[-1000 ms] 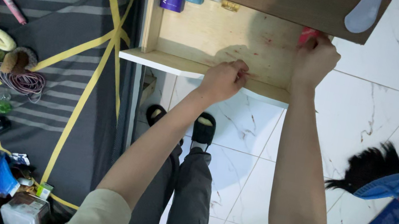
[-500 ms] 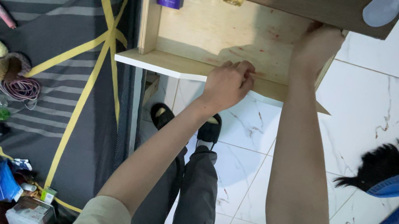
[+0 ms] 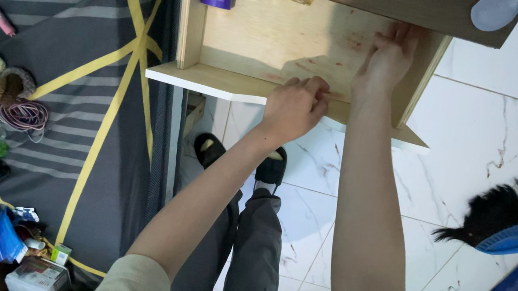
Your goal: The person picks up skincare containers and boxes from a bed and places them one by one into an open wooden drawer.
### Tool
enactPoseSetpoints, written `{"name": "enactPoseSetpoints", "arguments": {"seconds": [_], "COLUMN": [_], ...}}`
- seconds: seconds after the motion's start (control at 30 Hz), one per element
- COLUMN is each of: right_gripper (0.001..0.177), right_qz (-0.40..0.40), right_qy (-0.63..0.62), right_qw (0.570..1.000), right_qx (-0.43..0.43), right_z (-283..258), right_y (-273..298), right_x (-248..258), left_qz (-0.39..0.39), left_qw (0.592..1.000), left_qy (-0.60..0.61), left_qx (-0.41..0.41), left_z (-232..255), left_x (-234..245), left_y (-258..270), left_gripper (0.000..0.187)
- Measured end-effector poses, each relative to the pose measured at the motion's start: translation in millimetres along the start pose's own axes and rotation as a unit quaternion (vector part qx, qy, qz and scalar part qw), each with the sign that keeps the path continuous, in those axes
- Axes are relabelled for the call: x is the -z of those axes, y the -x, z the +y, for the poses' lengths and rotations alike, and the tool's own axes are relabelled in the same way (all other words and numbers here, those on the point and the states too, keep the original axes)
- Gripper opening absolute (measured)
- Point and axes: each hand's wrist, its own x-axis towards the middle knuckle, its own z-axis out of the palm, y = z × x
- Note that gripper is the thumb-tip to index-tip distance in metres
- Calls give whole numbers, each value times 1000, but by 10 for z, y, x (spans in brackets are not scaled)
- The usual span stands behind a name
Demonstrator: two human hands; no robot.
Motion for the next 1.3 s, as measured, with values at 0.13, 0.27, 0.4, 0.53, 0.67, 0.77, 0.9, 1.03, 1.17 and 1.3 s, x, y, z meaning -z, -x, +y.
{"name": "enactPoseSetpoints", "arguments": {"seconds": [0.13, 0.27, 0.4, 0.53, 0.67, 0.77, 0.9, 1.03, 1.17, 1.3], "right_gripper": [94, 87, 78, 81, 84, 83, 68, 49, 35, 26], "right_qz": [-27, -68, -62, -18, -14, -20, -104, -175, -225, -272], "right_qy": [-52, -62, -62, -68, -35, 45, 138, 239, 243, 289], "right_qw": [998, 996, 995, 995, 996, 988, 971, 947, 936, 909], "right_qx": [-22, -18, -52, -63, -86, -144, -165, -123, -123, -128], "right_z": [44, 97, -9, -196, -380, -529, -763, -950, -769, -340], "right_y": [-168, -388, -348, -161, 152, 446, 865, 1367, 1942, 2507], "right_x": [45, 163, 103, -85, -203, -269, -410, -727, -1127, -1495], "left_qz": [-3, 16, 6, 4, 23, 25, 29, 108, 156, 215], "left_qw": [1000, 1000, 1000, 1000, 1000, 998, 970, 958, 929, 903], "left_qy": [0, 0, -5, -2, 6, 61, 243, 263, 335, 354], "left_qx": [5, -4, 10, 8, -3, -1, -6, -33, 23, 114], "left_z": [10, 28, 27, -13, -34, -64, -35, -5, -145, -559], "left_x": [16, 32, 13, -24, -53, -43, 220, 654, 1134, 1526], "left_y": [-3, 3, -4, -4, 20, 27, 45, 195, 494, 1009], "left_gripper": [19, 18, 19, 19, 18, 19, 21, 23, 22, 24]}}
